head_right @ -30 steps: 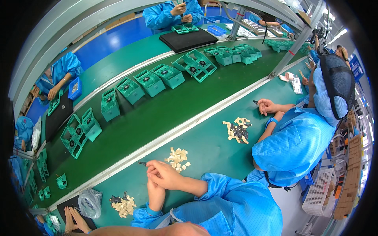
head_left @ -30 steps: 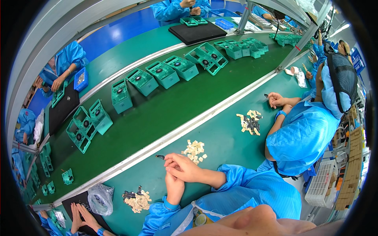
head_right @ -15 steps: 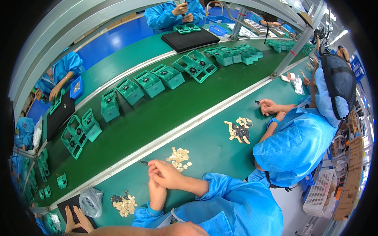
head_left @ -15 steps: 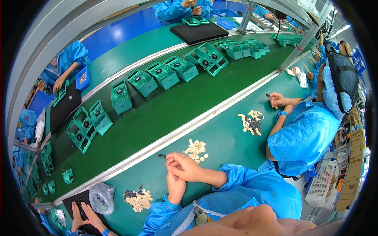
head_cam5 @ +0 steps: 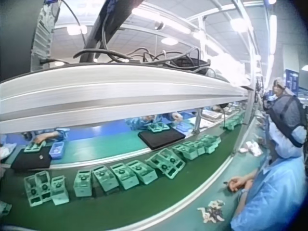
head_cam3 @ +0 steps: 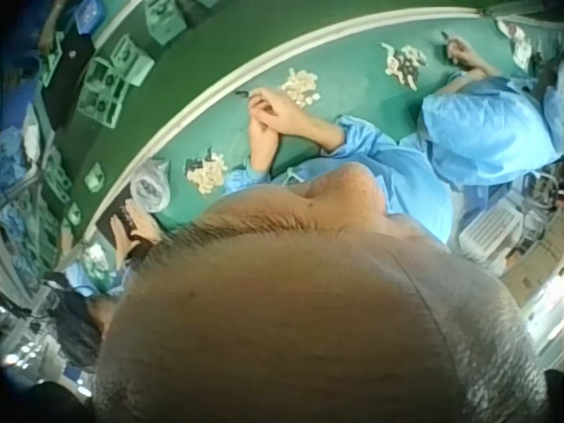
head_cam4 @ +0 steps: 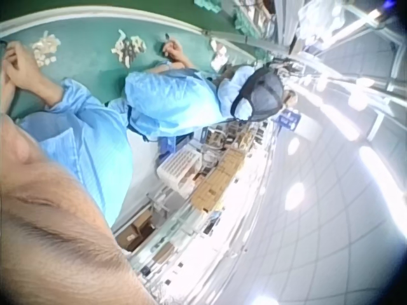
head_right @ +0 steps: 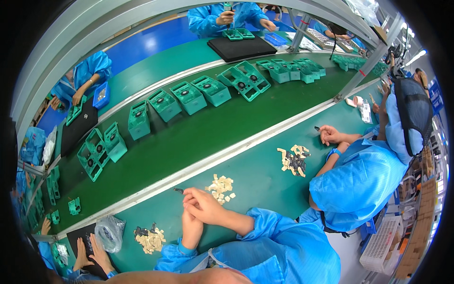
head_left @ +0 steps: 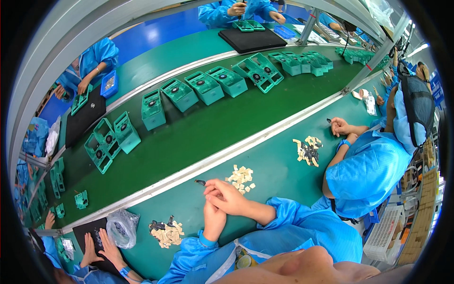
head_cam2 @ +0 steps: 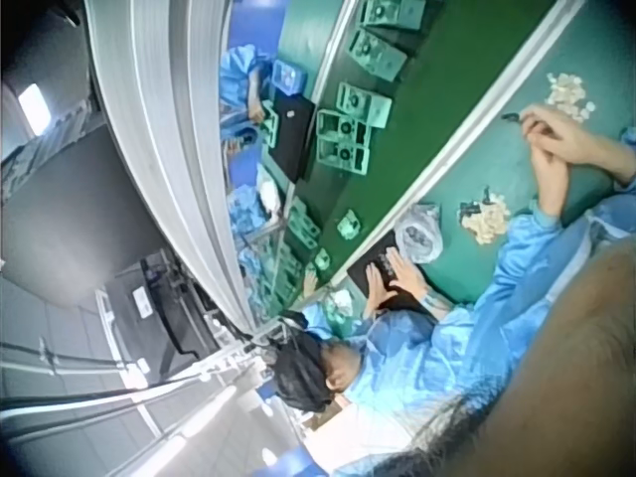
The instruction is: The person assembles electronic components by hand, inserting electronic chips and mounting clips into green plastic housings to create finished assemblies.
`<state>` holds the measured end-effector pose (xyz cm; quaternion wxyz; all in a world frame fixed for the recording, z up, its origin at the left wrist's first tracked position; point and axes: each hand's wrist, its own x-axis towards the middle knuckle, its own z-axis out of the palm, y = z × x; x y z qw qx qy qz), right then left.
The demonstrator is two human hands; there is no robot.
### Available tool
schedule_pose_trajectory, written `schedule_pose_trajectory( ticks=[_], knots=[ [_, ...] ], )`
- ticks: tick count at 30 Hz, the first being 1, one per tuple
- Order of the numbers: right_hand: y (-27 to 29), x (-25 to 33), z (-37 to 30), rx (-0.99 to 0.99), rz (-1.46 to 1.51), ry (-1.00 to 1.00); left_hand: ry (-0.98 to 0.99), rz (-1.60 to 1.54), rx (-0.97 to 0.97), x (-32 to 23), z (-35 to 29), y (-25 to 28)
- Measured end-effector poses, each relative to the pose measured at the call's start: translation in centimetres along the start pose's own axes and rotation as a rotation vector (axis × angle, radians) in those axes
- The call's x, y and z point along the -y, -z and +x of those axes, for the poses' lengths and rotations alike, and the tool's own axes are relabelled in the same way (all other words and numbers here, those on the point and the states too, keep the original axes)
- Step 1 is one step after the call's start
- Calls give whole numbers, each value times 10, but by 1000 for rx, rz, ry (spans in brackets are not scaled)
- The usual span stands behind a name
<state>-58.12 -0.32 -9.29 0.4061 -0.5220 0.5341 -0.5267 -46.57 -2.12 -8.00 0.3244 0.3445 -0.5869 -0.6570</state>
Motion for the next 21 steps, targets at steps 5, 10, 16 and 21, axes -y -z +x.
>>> schedule_pose_trajectory(
  ticks=[5,10,16,21],
  knots=[
    [0,0,0,6,12,-11,-5,-13,-15,2,-1,-1],
    [2,0,-1,-21,10,14,-6,-21,-11,6,0,-2],
    [2,-2,-1,-54,64,2,-6,-22,-27,10,1,-5],
    [4,-5,-2,-60,46,11,12,-42,-21,8,2,-8]
  ],
)
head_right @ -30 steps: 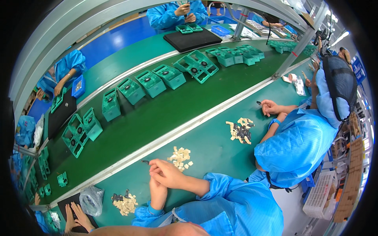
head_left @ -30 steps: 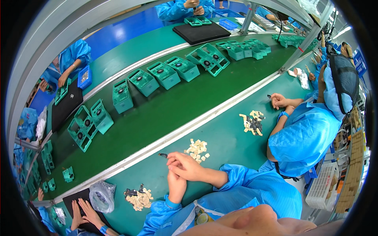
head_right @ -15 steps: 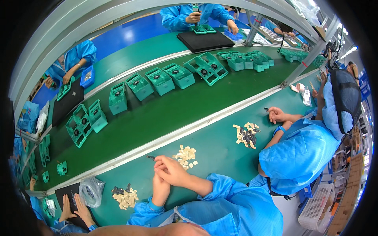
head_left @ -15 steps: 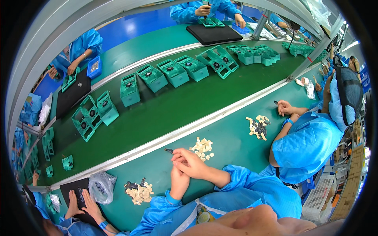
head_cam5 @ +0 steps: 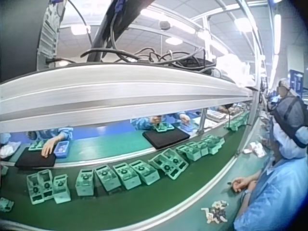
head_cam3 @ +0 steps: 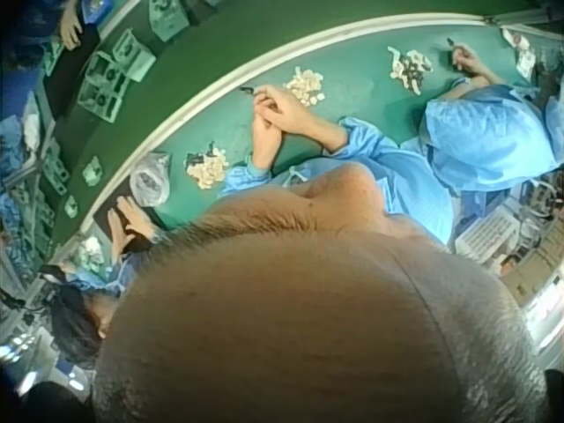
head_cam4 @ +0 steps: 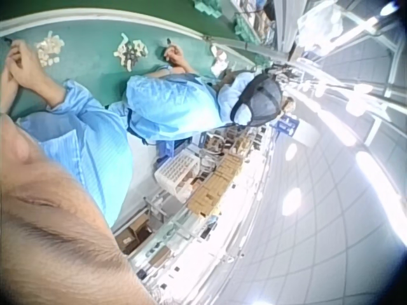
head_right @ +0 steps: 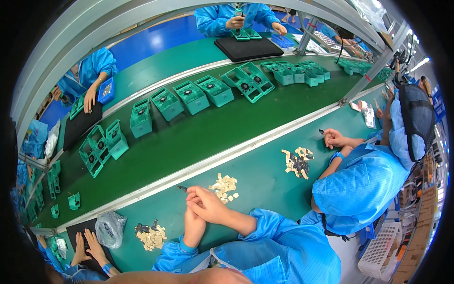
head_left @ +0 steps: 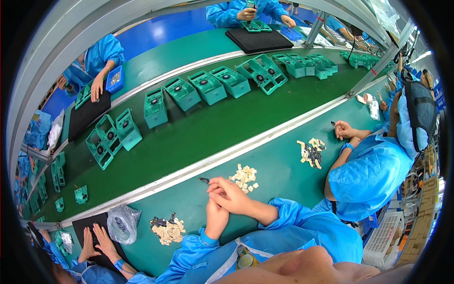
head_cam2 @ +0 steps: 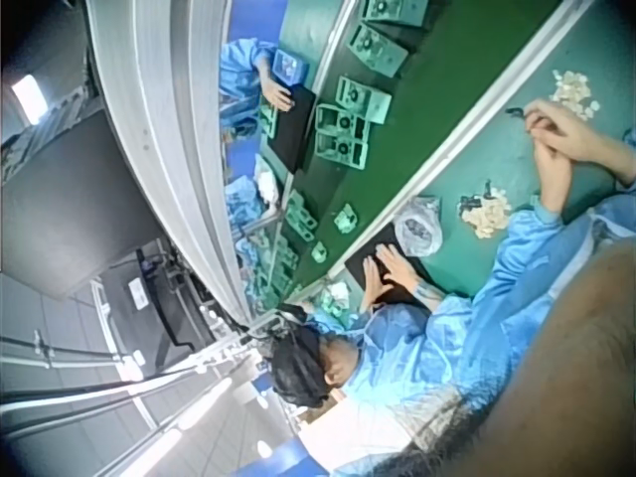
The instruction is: The person assembles electronic components by hand, inserting electronic chips and mounting clips into green plastic housings to create finished assemblies.
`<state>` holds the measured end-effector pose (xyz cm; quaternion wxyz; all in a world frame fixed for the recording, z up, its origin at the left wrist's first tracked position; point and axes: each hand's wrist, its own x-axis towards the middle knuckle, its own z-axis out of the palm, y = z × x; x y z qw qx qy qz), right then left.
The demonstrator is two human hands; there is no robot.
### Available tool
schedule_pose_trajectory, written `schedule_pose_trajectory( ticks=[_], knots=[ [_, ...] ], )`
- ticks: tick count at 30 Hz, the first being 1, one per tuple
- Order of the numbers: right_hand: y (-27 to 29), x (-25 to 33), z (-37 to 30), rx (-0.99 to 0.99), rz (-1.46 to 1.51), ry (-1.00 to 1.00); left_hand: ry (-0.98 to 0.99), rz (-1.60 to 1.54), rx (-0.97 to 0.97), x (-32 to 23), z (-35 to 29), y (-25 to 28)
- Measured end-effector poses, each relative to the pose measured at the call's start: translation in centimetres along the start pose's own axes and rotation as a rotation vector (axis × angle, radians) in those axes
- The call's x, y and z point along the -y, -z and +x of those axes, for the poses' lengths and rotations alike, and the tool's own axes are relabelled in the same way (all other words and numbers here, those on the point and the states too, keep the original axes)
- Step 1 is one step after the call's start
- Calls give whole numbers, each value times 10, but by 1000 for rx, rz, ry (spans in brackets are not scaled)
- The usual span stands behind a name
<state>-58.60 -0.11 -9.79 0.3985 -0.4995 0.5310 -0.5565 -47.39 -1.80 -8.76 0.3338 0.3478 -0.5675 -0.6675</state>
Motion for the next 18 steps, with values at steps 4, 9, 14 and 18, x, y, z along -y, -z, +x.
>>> schedule_pose_trajectory(
  ticks=[4,9,14,18],
  knots=[
    [5,1,0,68,-69,-4,-21,16,-1,-1,0,-2],
    [8,-2,-1,64,-87,14,-29,35,19,4,1,-2],
    [12,-1,-1,61,-112,24,-22,17,15,4,2,-6],
    [14,0,-1,64,-92,10,-25,8,23,6,4,-8]
  ],
)
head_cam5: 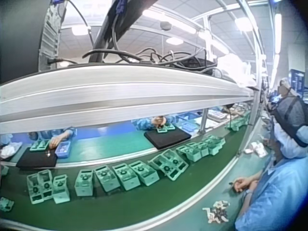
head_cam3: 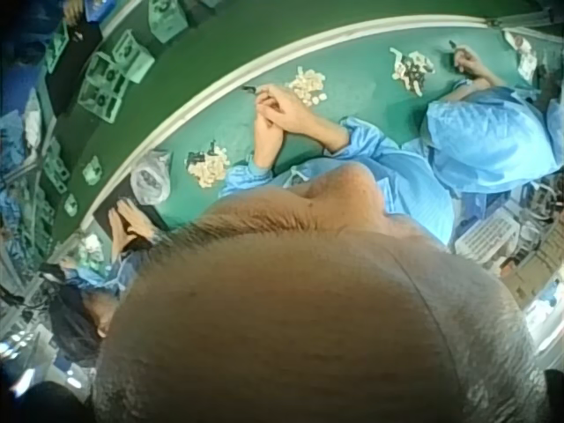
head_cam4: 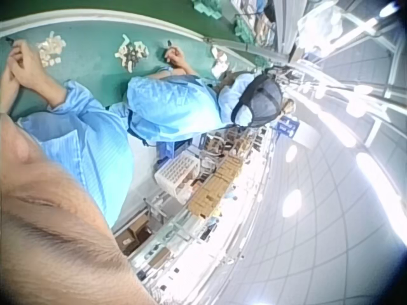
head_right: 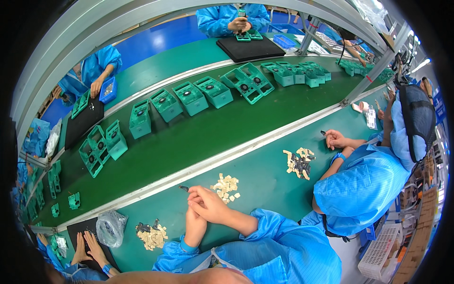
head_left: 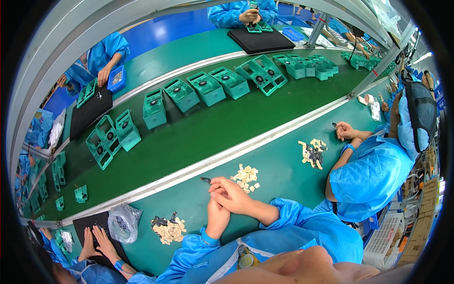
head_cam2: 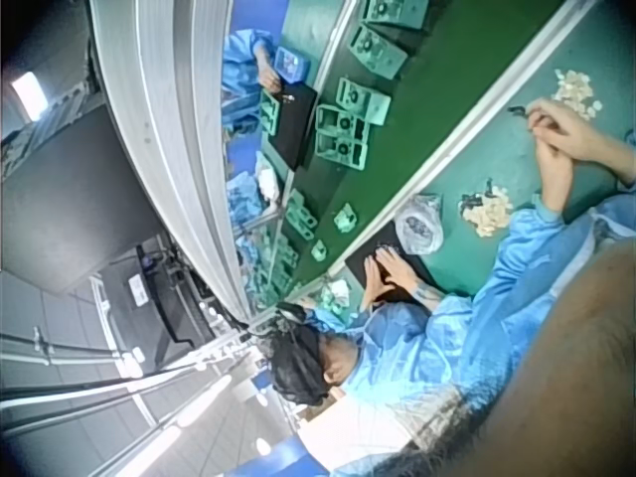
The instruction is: The person assembles electronic components by hand, inserting electronic chips and mounting clips into green plastic housings to create finished assemblies.
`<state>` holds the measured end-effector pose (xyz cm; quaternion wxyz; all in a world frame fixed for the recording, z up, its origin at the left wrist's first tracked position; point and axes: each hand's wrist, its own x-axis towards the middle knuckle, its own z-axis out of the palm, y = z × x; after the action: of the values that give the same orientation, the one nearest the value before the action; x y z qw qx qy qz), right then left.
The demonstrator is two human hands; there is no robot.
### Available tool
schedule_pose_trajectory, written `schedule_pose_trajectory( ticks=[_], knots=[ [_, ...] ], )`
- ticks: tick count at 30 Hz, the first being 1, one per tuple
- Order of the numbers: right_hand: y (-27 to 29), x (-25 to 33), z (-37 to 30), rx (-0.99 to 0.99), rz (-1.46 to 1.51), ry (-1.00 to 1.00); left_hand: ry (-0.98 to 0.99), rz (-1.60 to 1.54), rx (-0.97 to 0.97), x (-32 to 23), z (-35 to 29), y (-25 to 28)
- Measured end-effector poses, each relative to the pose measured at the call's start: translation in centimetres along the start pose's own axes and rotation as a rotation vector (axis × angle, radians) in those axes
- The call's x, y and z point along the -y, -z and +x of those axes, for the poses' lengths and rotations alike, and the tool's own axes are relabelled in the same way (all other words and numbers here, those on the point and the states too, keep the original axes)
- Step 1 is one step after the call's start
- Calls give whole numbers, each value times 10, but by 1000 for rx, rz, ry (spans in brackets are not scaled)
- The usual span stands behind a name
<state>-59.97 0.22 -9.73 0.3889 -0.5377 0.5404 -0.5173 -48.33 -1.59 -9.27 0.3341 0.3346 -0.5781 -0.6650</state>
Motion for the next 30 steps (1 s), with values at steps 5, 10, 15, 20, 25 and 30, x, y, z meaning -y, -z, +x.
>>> schedule_pose_trajectory(
  ticks=[5,10,15,20,25,30],
  knots=[
    [2,-2,-1,0,-7,1,-2,28,0,-2,0,-3],
    [3,-3,-3,5,10,-10,-1,14,-24,1,-1,-5],
    [5,-2,-2,-3,33,-18,11,23,-15,0,1,-6],
    [8,-4,1,14,13,1,4,54,-10,1,4,-6],
    [9,-8,0,8,25,0,4,49,-1,1,5,-9],
    [11,-8,0,-2,8,13,6,15,-9,5,6,-11]
  ],
)
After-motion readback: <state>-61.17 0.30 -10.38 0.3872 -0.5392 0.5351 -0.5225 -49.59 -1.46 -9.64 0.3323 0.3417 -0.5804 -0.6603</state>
